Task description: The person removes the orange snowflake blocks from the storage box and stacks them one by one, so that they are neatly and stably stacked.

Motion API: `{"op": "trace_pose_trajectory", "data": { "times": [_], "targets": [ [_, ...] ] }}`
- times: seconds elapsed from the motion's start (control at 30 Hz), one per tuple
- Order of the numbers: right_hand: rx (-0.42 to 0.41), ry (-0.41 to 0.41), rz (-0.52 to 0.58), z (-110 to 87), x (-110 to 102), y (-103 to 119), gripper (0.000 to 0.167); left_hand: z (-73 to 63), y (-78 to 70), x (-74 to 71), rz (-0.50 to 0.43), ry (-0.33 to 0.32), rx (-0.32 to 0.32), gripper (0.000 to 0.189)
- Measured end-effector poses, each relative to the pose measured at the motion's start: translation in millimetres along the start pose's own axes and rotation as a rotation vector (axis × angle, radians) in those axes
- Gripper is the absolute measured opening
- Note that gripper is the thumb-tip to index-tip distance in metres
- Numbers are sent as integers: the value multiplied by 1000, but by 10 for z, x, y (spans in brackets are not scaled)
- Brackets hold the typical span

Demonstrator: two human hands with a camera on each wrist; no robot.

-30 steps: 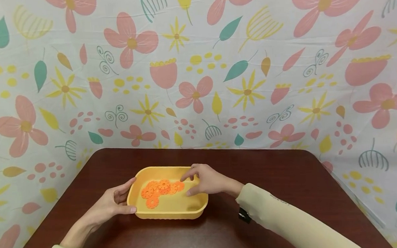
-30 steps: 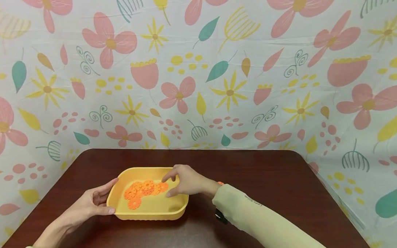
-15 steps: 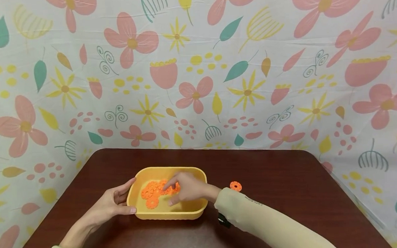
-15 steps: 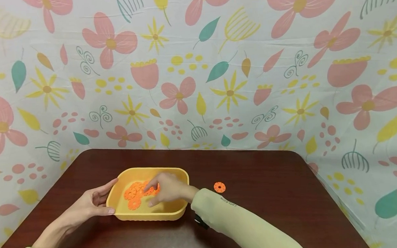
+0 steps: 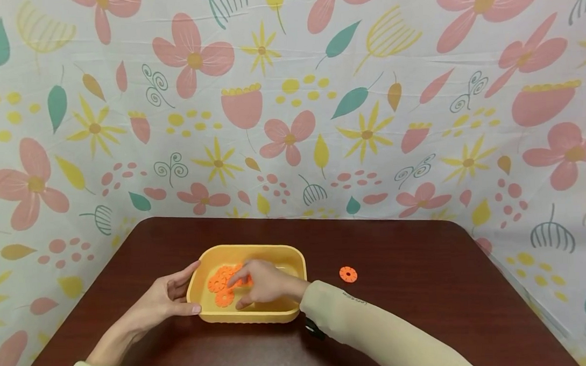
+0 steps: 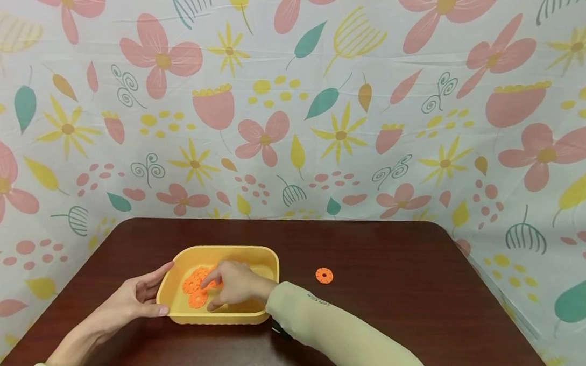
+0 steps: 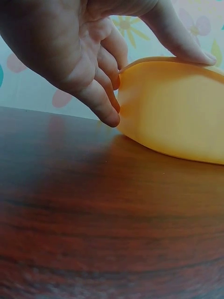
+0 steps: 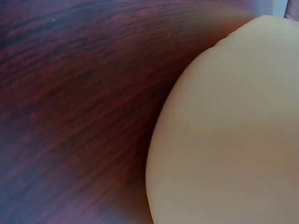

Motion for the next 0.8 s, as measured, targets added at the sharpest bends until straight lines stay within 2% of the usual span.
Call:
{"op": "trace_pose_trajectory", "data": {
  "times": [0.23, 0.37, 0.67, 0.8],
  "targets": [
    [19, -17, -55, 77, 75, 4, 40, -8, -12, -20, 5, -10, 3, 97],
    [58, -20, -56, 100, 80, -21, 41, -2, -5, -13, 5, -1, 2, 96],
    [5, -1, -102, 136, 99, 50, 36, 5, 0, -22, 8, -10, -3, 96],
    [30, 14, -127, 117, 126, 13, 32, 6, 21, -15, 3, -5, -8, 96]
  ]
}}
Point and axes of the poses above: each hand's wrist, its own z-axis towards the middle knuckle, its own x-axis out of the palm, y = z × x, the point moved 9 cm from there along z, towards the middle knuckle, and after that the axes turned 8 degrees about y, right-handed, at the moved point
